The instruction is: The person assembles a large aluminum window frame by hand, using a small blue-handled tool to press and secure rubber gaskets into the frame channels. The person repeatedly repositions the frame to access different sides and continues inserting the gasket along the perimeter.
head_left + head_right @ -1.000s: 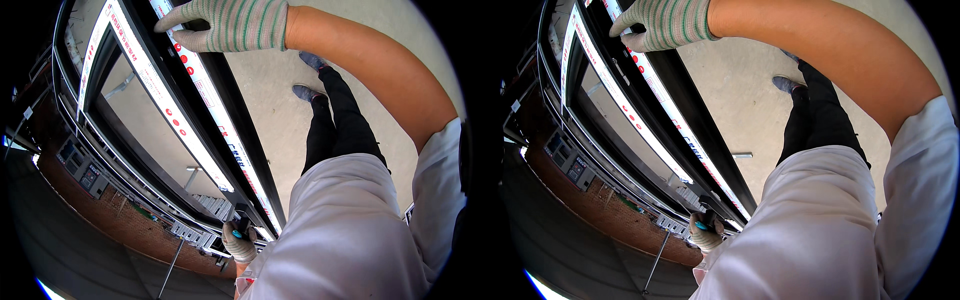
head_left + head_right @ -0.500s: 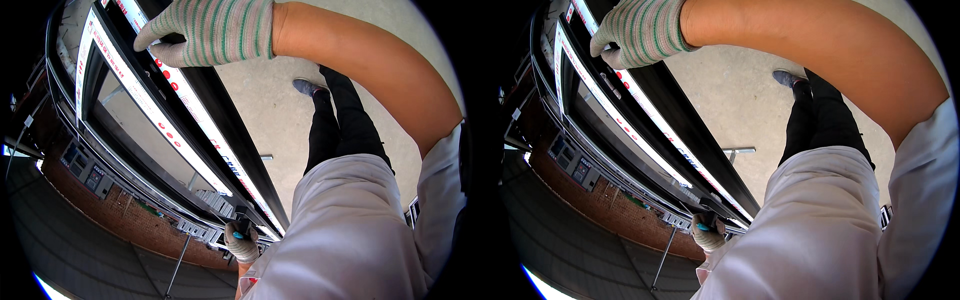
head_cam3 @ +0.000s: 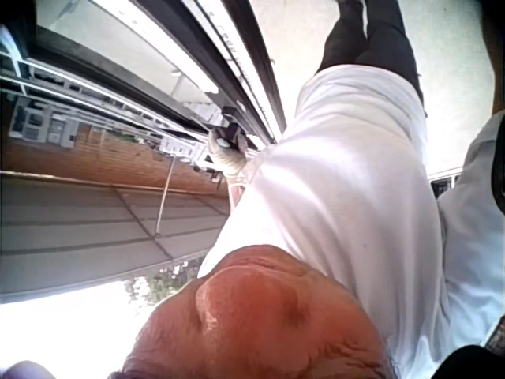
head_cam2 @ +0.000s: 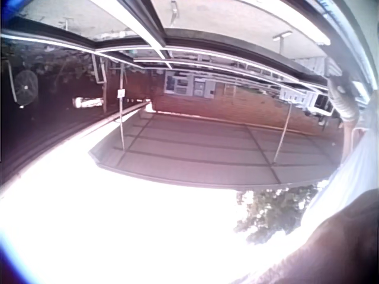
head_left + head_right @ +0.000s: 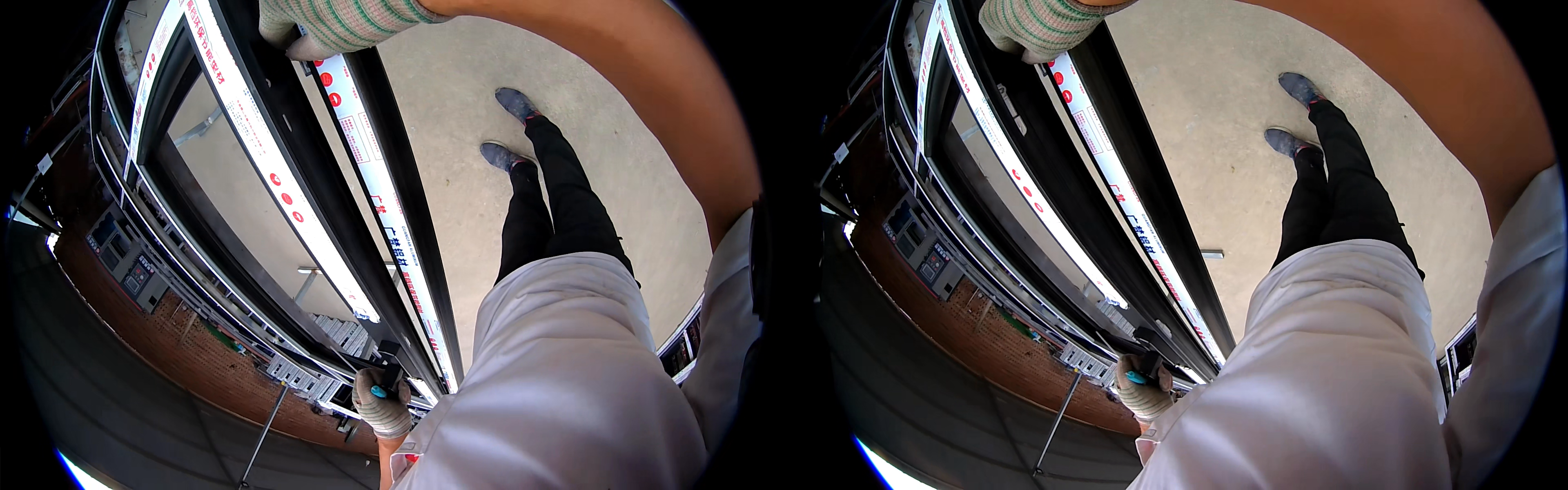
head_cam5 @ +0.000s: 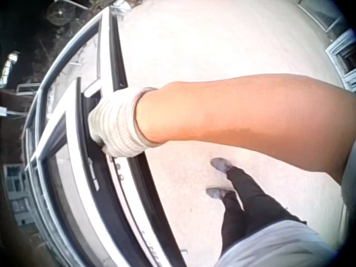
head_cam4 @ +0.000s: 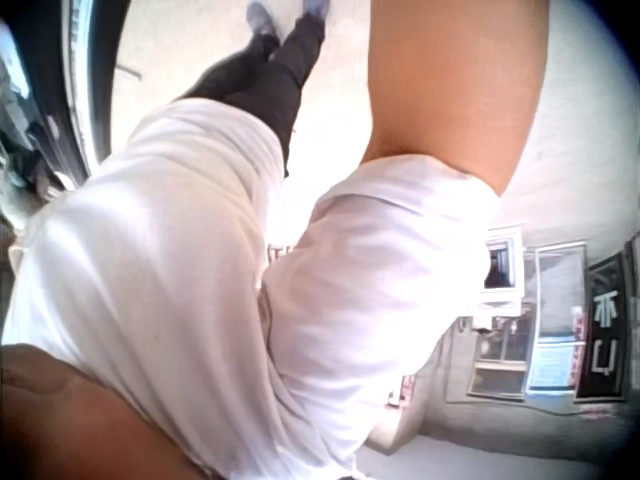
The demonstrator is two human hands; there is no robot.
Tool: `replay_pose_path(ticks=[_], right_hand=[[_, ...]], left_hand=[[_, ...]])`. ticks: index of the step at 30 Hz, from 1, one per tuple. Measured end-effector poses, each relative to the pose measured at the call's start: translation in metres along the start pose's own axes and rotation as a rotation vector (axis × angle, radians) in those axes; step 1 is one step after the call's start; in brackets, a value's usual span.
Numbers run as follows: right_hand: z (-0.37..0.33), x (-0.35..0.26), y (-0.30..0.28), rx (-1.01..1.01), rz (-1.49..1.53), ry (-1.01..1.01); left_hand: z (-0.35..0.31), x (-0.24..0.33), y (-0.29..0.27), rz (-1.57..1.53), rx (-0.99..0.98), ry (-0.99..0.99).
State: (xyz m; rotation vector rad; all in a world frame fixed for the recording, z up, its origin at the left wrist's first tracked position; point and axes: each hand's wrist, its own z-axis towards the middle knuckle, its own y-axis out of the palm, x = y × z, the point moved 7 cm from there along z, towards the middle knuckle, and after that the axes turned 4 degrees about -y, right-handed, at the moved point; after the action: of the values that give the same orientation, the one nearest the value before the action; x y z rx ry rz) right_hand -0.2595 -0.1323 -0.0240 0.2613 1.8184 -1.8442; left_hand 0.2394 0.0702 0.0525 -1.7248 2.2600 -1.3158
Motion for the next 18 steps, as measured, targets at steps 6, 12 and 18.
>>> replay_pose_path(ticks=[6,12,18], right_hand=[[0.02,0.0,0.004,-0.126,-0.111,-0.077],[0.023,0.0,0.006,-0.201,-0.068,-0.112],[0.021,0.004,0.004,-0.351,0.004,-0.091]], left_hand=[[0.005,0.0,-0.015,0.16,-0.077,0.15],[0.015,-0.004,-0.023,0.462,-0.015,0.462],[0.018,-0.009,-0.033,0.361,-0.06,0.42]])
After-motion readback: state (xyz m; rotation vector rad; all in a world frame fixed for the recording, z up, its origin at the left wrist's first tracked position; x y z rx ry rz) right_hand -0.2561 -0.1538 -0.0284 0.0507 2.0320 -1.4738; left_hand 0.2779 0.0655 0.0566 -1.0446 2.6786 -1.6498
